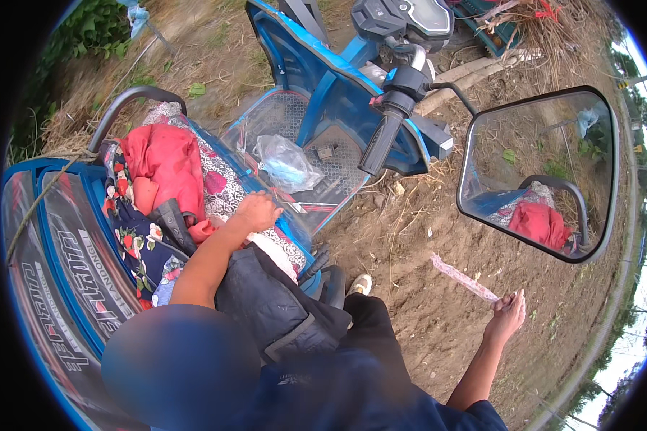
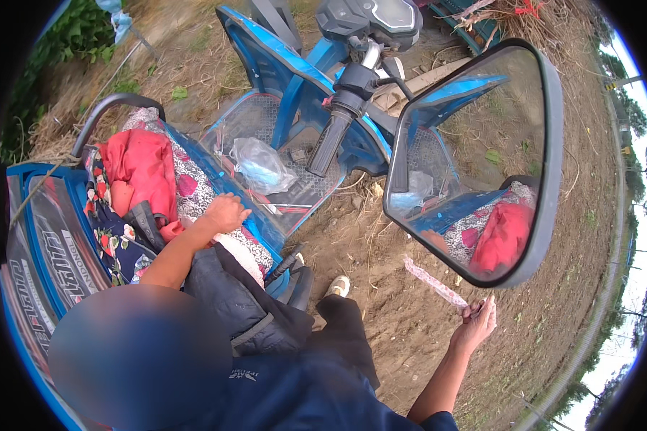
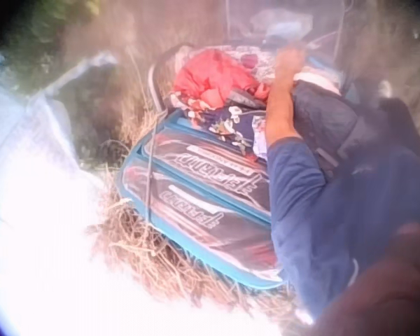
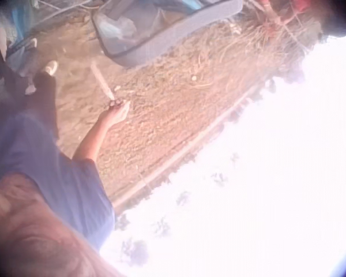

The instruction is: The person secures a large bundle of sticks on the back of a three-wheeled cargo vehicle using a white strap. They pull the strap through the bundle, tie it to the vehicle's frame, and tighten it to hold the load in place.

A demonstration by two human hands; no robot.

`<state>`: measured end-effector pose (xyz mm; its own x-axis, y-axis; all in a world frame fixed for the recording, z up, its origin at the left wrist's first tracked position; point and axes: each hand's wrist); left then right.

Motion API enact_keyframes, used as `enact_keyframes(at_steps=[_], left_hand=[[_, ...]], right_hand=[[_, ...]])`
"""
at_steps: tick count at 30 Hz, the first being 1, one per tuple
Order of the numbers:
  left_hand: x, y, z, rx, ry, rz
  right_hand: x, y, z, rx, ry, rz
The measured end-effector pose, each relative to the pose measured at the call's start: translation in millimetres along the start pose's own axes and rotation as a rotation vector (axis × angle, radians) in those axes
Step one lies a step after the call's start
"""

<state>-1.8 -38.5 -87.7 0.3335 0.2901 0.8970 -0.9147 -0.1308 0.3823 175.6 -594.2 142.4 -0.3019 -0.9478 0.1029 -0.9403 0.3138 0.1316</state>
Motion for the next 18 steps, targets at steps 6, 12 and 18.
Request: enact_keyframes(at_steps=[6,12,18], left_hand=[[67,-4,15,0.21,0.325,0.066],[162,29,24,0.223,0.444,0.418],[222,66,154,0.321,0.542,0.374]], right_hand=[[6,10,-2,-0.013,0.005,-0.059],[7,-3,1,-0.065,0.077,-0.251],[-1,-33,-11,-0.086,0.019,-0.61]])
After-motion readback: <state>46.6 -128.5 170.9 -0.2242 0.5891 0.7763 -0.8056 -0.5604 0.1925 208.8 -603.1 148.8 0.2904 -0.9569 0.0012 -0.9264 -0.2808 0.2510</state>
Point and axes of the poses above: each hand's wrist, its own y-axis away from the middle knuckle, its own x-axis out of the back of the hand, z = x × y, and after that the axes turned 2 degrees about y, right-handed
